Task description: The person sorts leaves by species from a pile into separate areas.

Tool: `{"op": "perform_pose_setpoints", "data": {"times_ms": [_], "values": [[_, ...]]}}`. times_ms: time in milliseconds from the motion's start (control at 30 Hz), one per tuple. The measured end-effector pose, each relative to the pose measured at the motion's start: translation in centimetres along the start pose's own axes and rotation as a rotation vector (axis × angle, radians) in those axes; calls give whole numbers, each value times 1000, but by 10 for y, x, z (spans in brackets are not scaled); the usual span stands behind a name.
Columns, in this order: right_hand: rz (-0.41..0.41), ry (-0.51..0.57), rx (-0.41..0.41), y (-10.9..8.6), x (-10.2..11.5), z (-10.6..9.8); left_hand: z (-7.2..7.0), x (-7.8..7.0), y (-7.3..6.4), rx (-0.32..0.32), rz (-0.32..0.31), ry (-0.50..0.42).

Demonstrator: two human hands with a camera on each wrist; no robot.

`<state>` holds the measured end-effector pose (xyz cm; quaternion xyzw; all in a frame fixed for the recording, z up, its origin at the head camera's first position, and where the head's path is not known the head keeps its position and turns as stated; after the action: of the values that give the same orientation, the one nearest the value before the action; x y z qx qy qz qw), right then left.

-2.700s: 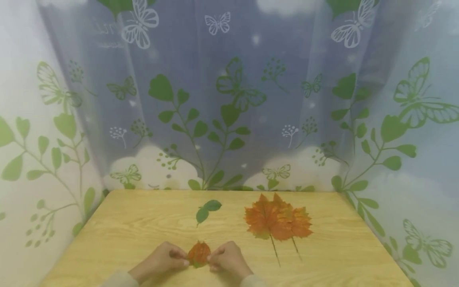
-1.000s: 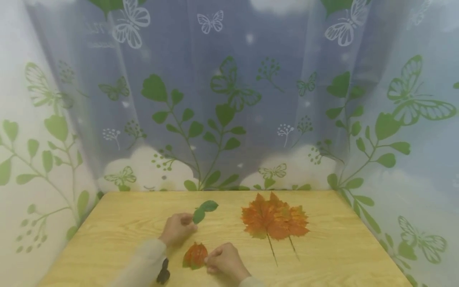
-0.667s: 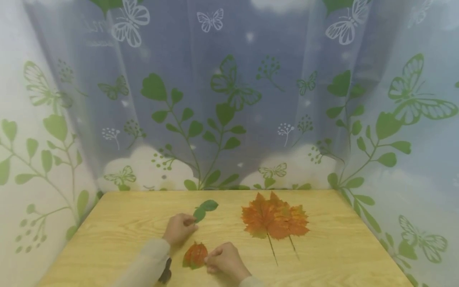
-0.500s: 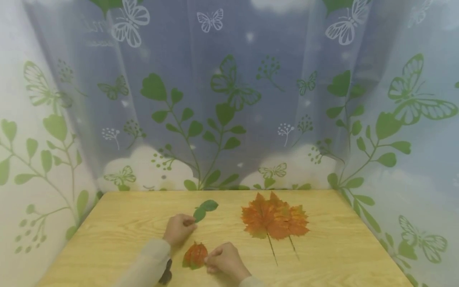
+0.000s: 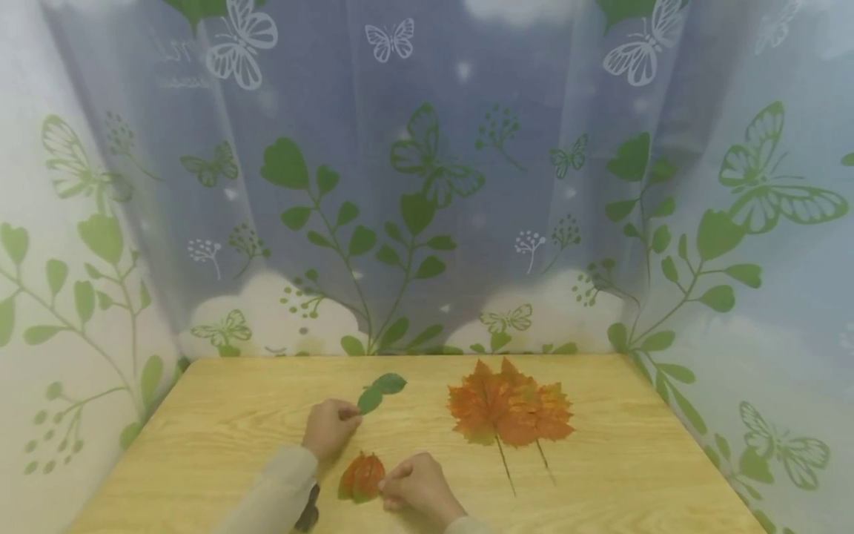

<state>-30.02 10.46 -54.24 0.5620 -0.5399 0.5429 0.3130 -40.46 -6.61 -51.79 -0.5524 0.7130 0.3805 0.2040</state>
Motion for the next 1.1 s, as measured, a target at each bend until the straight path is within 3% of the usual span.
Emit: {"op": "perform_pose_setpoints", "data": {"times_ms": [267, 933, 1100], "values": [[11, -4, 5, 2, -3, 2, -4, -2, -3, -17, -6, 8], [8, 19, 16, -2, 2, 1, -28, 0, -5, -123, -114, -159], [9, 17, 14, -1, 0, 0, -37, -8, -5, -148, -98, -185]]}}
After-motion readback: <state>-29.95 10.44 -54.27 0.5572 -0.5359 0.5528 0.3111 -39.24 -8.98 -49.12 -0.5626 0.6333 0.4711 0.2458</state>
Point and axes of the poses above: each hand's wrist, its own y-axis towards the middle knuckle, its own z-axis out of the palm, x = y × z, the point moved 8 cm from there along y, towards the middle knuckle, and after that the axes turned 1 degree about -y, right-handed, at the moved point
